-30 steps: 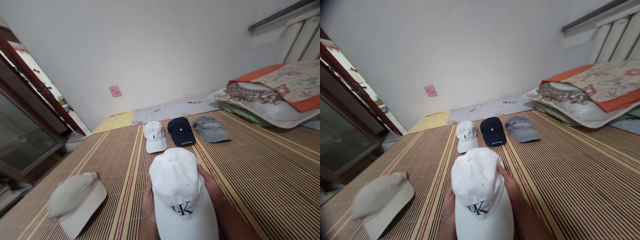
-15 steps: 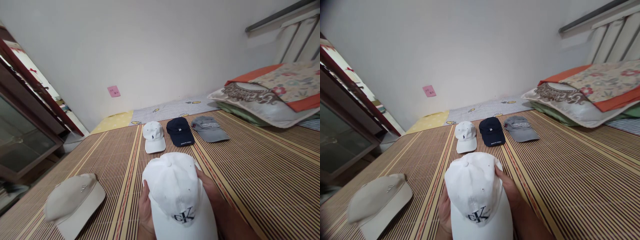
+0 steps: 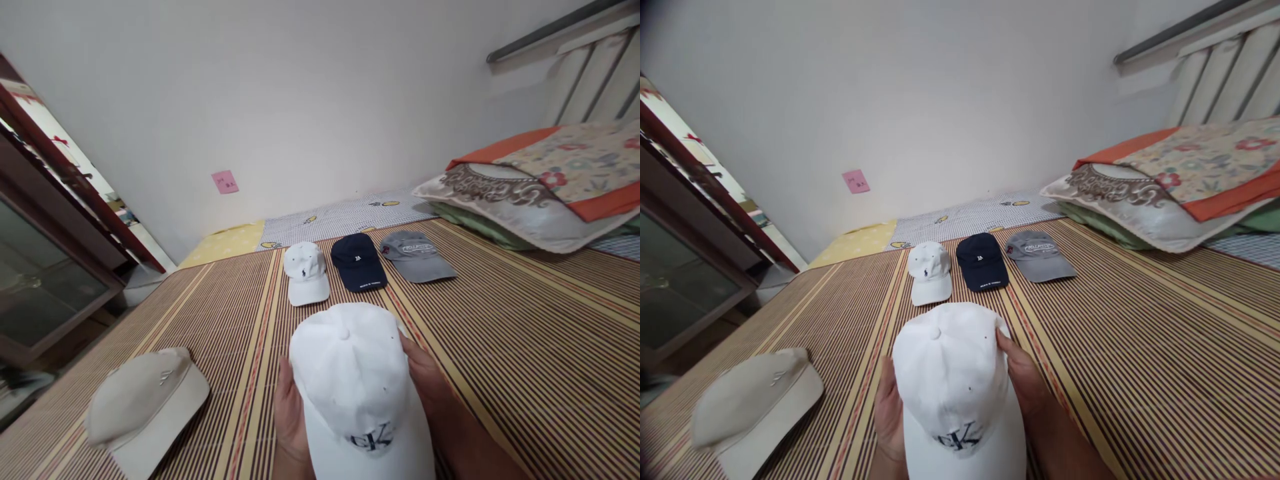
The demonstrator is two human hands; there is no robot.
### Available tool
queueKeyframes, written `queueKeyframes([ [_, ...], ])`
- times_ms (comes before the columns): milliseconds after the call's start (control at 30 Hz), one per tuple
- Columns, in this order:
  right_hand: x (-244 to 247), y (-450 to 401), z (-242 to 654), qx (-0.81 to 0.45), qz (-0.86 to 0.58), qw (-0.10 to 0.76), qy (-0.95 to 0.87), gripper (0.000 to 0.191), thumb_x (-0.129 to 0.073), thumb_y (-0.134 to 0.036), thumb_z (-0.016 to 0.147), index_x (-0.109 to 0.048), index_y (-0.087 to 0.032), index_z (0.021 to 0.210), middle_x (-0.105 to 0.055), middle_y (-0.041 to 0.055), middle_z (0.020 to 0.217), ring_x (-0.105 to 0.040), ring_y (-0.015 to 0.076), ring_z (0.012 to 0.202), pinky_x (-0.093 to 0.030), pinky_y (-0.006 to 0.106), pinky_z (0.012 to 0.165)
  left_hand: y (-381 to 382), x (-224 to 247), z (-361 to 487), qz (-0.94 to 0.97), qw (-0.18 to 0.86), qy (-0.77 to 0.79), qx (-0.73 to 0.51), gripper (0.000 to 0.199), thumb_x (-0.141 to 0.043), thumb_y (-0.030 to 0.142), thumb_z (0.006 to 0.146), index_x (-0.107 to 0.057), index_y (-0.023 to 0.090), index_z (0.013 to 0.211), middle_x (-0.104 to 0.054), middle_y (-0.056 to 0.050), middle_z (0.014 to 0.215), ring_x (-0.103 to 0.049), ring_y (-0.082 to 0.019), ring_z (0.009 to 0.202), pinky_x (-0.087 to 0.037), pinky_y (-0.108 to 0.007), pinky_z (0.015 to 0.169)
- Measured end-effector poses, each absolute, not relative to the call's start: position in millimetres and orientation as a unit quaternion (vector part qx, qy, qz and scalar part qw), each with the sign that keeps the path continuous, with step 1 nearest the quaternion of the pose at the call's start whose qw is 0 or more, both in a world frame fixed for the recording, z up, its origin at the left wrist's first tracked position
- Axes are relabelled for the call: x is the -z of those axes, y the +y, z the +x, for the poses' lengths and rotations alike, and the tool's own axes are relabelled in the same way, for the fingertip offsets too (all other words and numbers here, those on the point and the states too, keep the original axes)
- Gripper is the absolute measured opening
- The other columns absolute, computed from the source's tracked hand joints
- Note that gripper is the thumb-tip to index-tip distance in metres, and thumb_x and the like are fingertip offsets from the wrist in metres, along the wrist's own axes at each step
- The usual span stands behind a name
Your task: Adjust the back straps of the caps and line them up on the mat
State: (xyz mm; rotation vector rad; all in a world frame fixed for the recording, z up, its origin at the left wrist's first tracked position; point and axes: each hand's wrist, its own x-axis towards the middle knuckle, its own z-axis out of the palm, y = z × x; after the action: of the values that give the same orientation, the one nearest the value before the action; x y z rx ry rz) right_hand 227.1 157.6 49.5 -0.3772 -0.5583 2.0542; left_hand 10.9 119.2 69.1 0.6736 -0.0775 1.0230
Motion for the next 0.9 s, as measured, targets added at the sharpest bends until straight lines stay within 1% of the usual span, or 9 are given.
queueKeyframes([
  [67, -52, 156, 227, -0.844, -0.159, 0.465, -0.218, 0.056, -0.063, -0.057, 0.093, -0.07, -0.018, 0.133, -0.078, 0.0143, 0.125, -0.064, 0.0342, 0.132, -0.043, 0.052, 0.117, 122, -65, 7, 0.311, 0.813, -0.022, -0.493, 0.078, -0.002, 0.06, 0.105, -0.053, 0.025, 0.153, -0.047, -0.003, 0.161, -0.017, -0.021, 0.16, 0.006, -0.039, 0.129],
  [133, -56, 153, 227, -0.851, -0.164, 0.454, -0.207, 0.055, -0.062, -0.057, 0.095, -0.071, -0.019, 0.133, -0.079, 0.0138, 0.123, -0.065, 0.0339, 0.131, -0.044, 0.053, 0.116, 126, -60, 4, 0.308, 0.807, -0.007, -0.505, 0.077, -0.005, 0.064, 0.105, -0.049, 0.026, 0.155, -0.045, -0.004, 0.163, -0.015, -0.022, 0.161, 0.005, -0.042, 0.13],
  [233, -62, 150, 227, -0.856, -0.169, 0.449, -0.194, 0.051, -0.063, -0.053, 0.096, -0.07, -0.019, 0.133, -0.08, 0.0132, 0.121, -0.066, 0.0335, 0.13, -0.044, 0.053, 0.116, 128, -58, 1, 0.313, 0.804, 0.003, -0.506, 0.076, -0.008, 0.065, 0.104, -0.042, 0.026, 0.16, -0.041, -0.007, 0.165, -0.018, -0.024, 0.16, 0.004, -0.043, 0.13],
  [367, -66, 152, 226, -0.848, -0.163, 0.47, -0.182, 0.047, -0.07, -0.044, 0.093, -0.07, -0.017, 0.132, -0.081, 0.0127, 0.119, -0.066, 0.0334, 0.13, -0.043, 0.054, 0.117, 129, -66, 0, 0.313, 0.817, 0.002, -0.484, 0.073, -0.007, 0.059, 0.107, -0.036, 0.022, 0.162, -0.042, -0.008, 0.164, -0.021, -0.023, 0.159, 0.004, -0.041, 0.13],
  [533, -60, 160, 222, -0.823, -0.2, 0.498, -0.186, 0.034, -0.075, -0.036, 0.091, -0.077, -0.018, 0.119, -0.082, 0.0089, 0.114, -0.066, 0.0307, 0.13, -0.042, 0.05, 0.119, 129, -76, -5, 0.308, 0.826, 0.003, -0.473, 0.071, -0.004, 0.051, 0.109, -0.048, 0.02, 0.156, -0.048, -0.007, 0.159, -0.021, -0.02, 0.159, 0.006, -0.038, 0.13],
  [633, -54, 165, 221, -0.806, -0.222, 0.515, -0.189, 0.025, -0.078, -0.032, 0.088, -0.079, -0.019, 0.11, -0.083, 0.006, 0.11, -0.066, 0.0284, 0.13, -0.04, 0.045, 0.121, 130, -78, -8, 0.301, 0.835, 0.008, -0.46, 0.072, -0.005, 0.05, 0.109, -0.056, 0.022, 0.15, -0.05, -0.006, 0.158, -0.021, -0.021, 0.159, 0.004, -0.039, 0.13],
  [700, -51, 167, 221, -0.797, -0.225, 0.524, -0.196, 0.021, -0.079, -0.03, 0.087, -0.08, -0.02, 0.106, -0.084, 0.005, 0.109, -0.065, 0.0276, 0.131, -0.038, 0.043, 0.122, 130, -81, -10, 0.304, 0.838, 0.006, -0.453, 0.071, -0.005, 0.047, 0.11, -0.06, 0.022, 0.147, -0.052, -0.006, 0.157, -0.023, -0.021, 0.158, 0.004, -0.04, 0.13],
  [900, -52, 167, 222, -0.792, -0.212, 0.525, -0.226, 0.021, -0.076, -0.032, 0.089, -0.08, -0.02, 0.107, -0.082, 0.0068, 0.115, -0.063, 0.0281, 0.134, -0.039, 0.043, 0.122, 132, -86, -17, 0.301, 0.838, 0.008, -0.454, 0.066, -0.009, 0.038, 0.111, -0.063, 0.018, 0.144, -0.057, -0.008, 0.152, -0.031, -0.022, 0.155, 0.001, -0.04, 0.131],
])
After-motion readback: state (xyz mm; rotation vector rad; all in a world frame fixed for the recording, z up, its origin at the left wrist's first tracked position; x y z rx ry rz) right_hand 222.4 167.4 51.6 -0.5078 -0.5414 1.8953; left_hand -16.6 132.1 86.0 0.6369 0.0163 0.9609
